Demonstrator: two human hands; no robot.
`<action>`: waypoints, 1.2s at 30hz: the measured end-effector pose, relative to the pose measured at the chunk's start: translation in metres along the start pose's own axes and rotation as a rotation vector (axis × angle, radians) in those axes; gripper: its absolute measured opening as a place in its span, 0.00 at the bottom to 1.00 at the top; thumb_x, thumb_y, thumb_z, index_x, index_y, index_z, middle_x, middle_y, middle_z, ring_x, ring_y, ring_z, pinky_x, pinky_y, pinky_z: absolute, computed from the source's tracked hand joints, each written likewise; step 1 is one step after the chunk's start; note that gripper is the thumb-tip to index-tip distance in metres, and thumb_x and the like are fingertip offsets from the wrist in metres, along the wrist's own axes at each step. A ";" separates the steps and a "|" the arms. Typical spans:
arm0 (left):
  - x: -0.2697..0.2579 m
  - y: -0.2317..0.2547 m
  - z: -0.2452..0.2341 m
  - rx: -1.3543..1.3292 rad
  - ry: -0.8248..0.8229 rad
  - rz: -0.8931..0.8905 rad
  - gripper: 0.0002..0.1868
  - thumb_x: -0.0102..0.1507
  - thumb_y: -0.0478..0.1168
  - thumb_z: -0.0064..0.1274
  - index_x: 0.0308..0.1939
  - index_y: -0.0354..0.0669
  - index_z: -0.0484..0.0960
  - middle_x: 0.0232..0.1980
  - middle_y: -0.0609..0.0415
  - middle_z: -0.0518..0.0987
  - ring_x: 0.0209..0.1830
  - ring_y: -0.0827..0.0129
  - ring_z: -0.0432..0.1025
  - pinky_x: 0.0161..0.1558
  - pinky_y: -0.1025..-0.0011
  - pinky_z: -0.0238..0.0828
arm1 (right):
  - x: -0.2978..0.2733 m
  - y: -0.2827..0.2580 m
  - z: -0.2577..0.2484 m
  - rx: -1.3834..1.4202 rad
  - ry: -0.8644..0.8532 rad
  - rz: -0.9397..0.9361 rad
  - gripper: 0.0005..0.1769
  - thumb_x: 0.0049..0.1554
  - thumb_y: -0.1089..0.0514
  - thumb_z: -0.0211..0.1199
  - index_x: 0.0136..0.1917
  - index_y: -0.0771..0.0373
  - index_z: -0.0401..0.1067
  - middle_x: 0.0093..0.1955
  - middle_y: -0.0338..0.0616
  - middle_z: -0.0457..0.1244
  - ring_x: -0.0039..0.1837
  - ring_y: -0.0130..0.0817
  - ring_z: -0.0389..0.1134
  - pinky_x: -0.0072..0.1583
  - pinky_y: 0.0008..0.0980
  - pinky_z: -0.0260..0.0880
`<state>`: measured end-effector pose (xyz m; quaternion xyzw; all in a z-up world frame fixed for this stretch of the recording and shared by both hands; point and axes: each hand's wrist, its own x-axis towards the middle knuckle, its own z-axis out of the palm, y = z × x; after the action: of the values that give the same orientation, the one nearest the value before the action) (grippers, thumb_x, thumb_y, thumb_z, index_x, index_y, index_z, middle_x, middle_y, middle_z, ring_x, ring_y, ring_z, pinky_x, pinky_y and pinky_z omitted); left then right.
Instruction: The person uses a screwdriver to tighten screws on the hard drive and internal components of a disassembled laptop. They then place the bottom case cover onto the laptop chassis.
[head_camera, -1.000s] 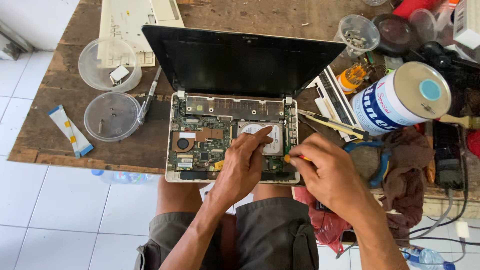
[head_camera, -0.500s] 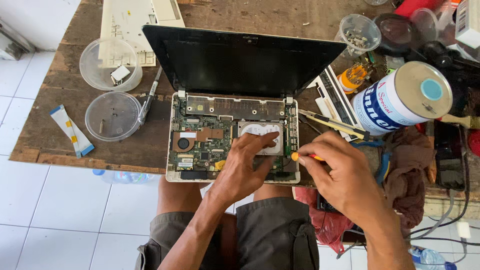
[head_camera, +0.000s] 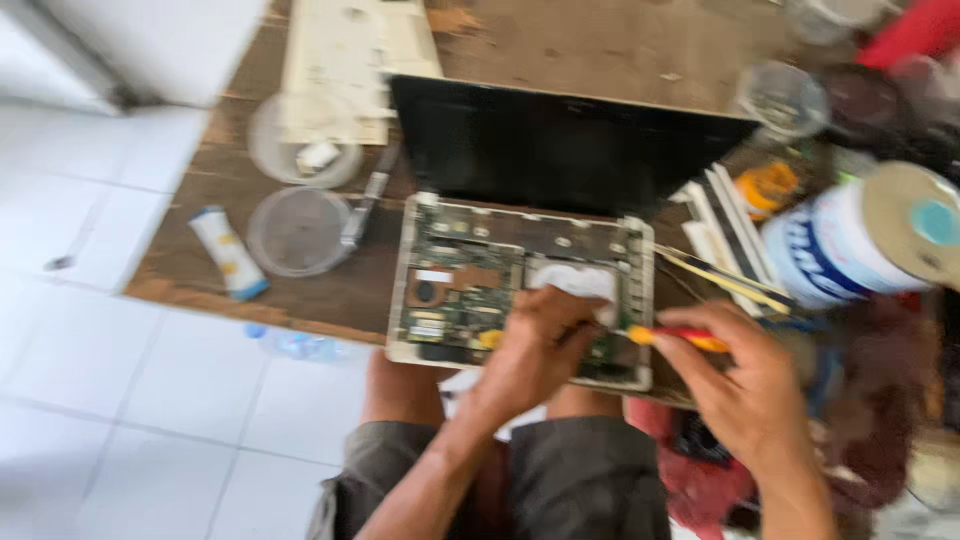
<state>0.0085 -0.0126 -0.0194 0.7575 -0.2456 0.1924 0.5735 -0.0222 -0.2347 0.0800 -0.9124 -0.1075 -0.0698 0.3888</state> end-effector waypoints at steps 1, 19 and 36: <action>0.002 0.004 -0.004 0.035 0.014 -0.002 0.12 0.68 0.32 0.63 0.56 0.42 0.88 0.49 0.46 0.90 0.47 0.50 0.83 0.53 0.55 0.74 | -0.004 0.004 0.005 0.025 -0.013 -0.025 0.10 0.65 0.57 0.69 0.56 0.63 0.83 0.53 0.44 0.73 0.57 0.37 0.75 0.61 0.35 0.72; -0.005 0.009 -0.009 -0.043 -0.168 -0.174 0.12 0.77 0.43 0.54 0.58 0.42 0.87 0.54 0.49 0.88 0.61 0.50 0.78 0.77 0.50 0.62 | -0.014 0.044 0.039 0.153 0.193 0.263 0.09 0.73 0.65 0.71 0.64 0.71 0.82 0.55 0.50 0.72 0.56 0.34 0.70 0.62 0.27 0.66; 0.007 0.040 -0.033 -0.158 0.093 -0.174 0.11 0.79 0.33 0.51 0.61 0.30 0.82 0.59 0.38 0.86 0.52 0.53 0.80 0.52 0.57 0.83 | -0.011 -0.081 0.084 0.349 0.491 0.751 0.10 0.83 0.50 0.61 0.68 0.54 0.79 0.51 0.47 0.71 0.36 0.46 0.69 0.26 0.46 0.70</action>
<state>-0.0103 0.0096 0.0247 0.7186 -0.1666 0.1567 0.6567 -0.0498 -0.1211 0.0760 -0.7658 0.3144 -0.1188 0.5483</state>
